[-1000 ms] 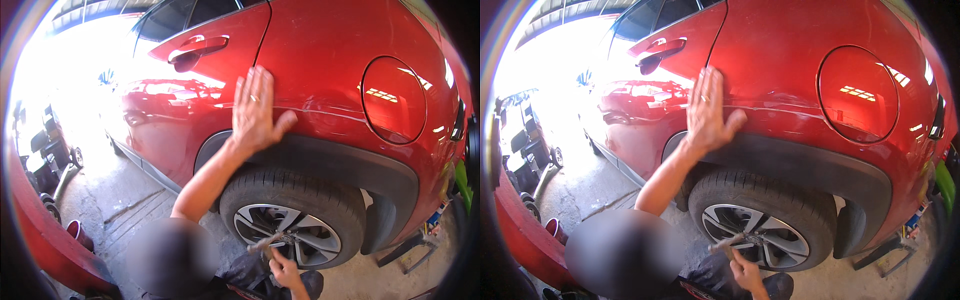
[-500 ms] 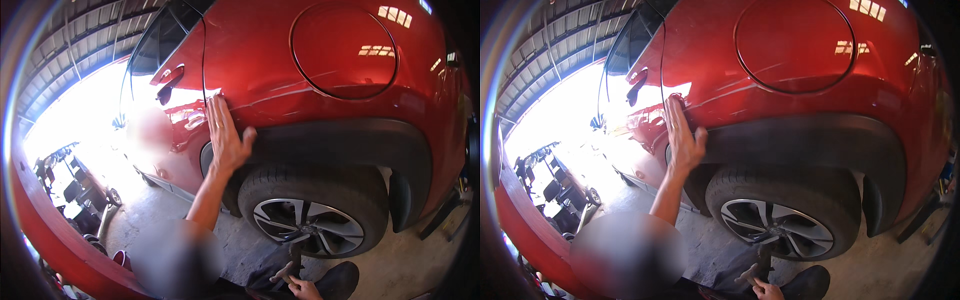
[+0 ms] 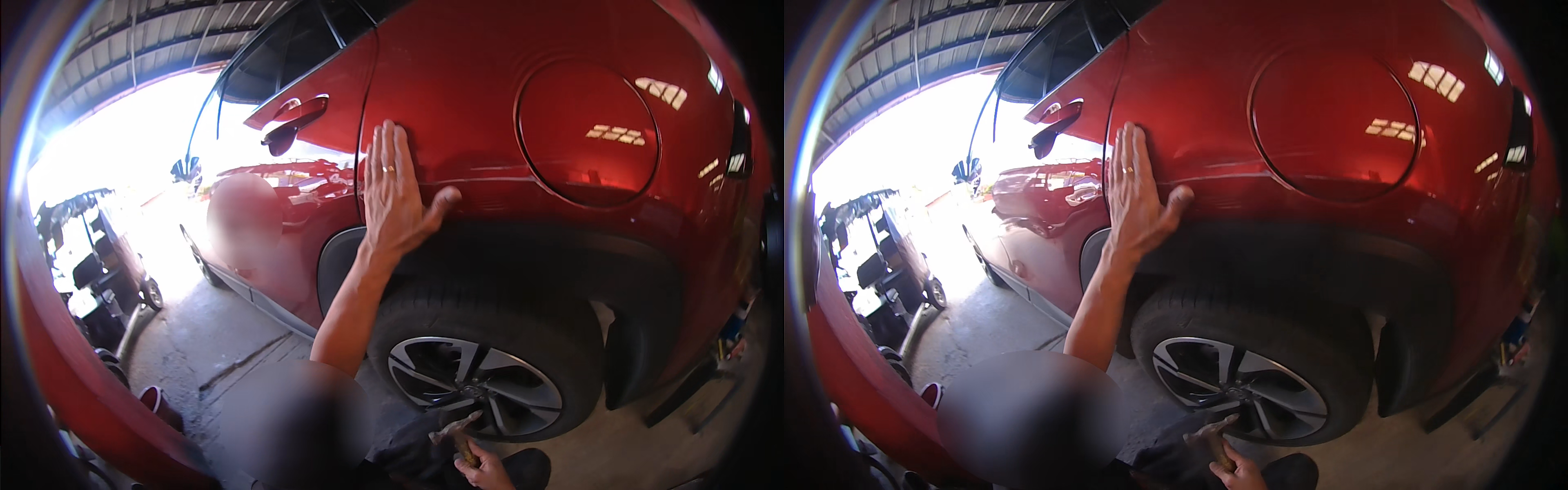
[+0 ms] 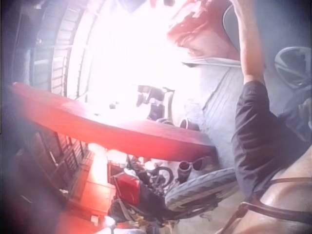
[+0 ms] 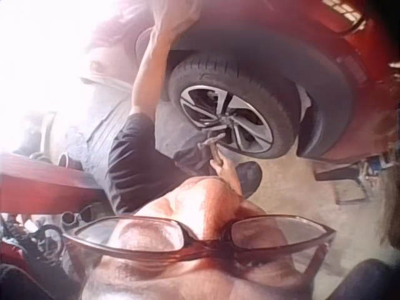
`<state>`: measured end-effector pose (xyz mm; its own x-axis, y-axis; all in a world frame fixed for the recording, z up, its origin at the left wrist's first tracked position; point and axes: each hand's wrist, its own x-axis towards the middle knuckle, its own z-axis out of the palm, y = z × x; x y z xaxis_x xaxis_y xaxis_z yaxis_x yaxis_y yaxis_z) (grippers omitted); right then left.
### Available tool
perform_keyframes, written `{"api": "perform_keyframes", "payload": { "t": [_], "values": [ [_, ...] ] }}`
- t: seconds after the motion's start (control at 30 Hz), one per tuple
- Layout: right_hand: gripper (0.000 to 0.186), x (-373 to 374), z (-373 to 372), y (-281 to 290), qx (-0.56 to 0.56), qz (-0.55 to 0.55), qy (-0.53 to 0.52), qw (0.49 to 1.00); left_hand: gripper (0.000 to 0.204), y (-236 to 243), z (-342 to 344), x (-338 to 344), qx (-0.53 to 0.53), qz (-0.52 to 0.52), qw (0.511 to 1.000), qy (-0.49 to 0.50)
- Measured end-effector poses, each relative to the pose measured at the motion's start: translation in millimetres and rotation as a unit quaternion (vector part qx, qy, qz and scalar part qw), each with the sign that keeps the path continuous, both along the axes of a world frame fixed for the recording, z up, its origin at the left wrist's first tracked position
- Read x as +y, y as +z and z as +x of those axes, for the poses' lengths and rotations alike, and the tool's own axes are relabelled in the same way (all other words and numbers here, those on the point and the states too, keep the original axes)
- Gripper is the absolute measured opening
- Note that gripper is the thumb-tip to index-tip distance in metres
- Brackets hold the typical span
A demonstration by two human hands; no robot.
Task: The person uses a hammer to repeatedly tap the rear quarter panel of a red car, focusing on the area above the wheel arch. They frequently pause to feel the surface with their hand, checking for changes in the panel's shape. The task involves manual dent removal or bodywork preparation.
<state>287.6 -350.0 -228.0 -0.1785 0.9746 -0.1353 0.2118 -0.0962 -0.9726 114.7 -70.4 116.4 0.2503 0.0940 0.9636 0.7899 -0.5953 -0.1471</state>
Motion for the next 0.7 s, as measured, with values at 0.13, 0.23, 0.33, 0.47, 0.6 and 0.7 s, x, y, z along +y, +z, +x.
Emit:
{"api": "perform_keyframes", "payload": {
  "t": [0.13, 0.23, 0.33, 0.47, 0.6, 0.7],
  "values": [
    [0.054, 26.4, 10.7, 12.3, -0.003, 0.174, -0.025, 0.984, 0.121, -26.0, -3.8, -4.9, 0.011, -0.003, 1.000, -0.005],
    [0.061, 34.3, 14.9, 32.6, 0.117, 0.131, -0.101, 0.979, 0.123, -44.4, -4.7, -7.6, 0.021, -0.008, 1.000, -0.005],
    [0.056, 34.4, 14.6, 61.9, 0.155, 0.156, -0.109, 0.969, 0.123, -71.4, -7.6, -12.1, 0.033, -0.021, 0.999, -0.007],
    [0.061, 37.2, 12.1, 65.9, 0.144, 0.208, -0.111, 0.961, 0.114, -72.6, -10.8, -10.6, 0.069, 0.011, 0.996, -0.045],
    [0.063, 36.7, 7.2, 81.6, 0.085, 0.212, -0.141, 0.963, 0.108, 26.1, 16.5, -5.1, 0.074, 0.063, 0.994, -0.057],
    [0.062, 40.2, -1.0, 101.1, 0.064, 0.243, -0.146, 0.957, 0.106, 76.6, 33.5, 9.3, 0.053, 0.084, 0.994, -0.041]
  ]
}}
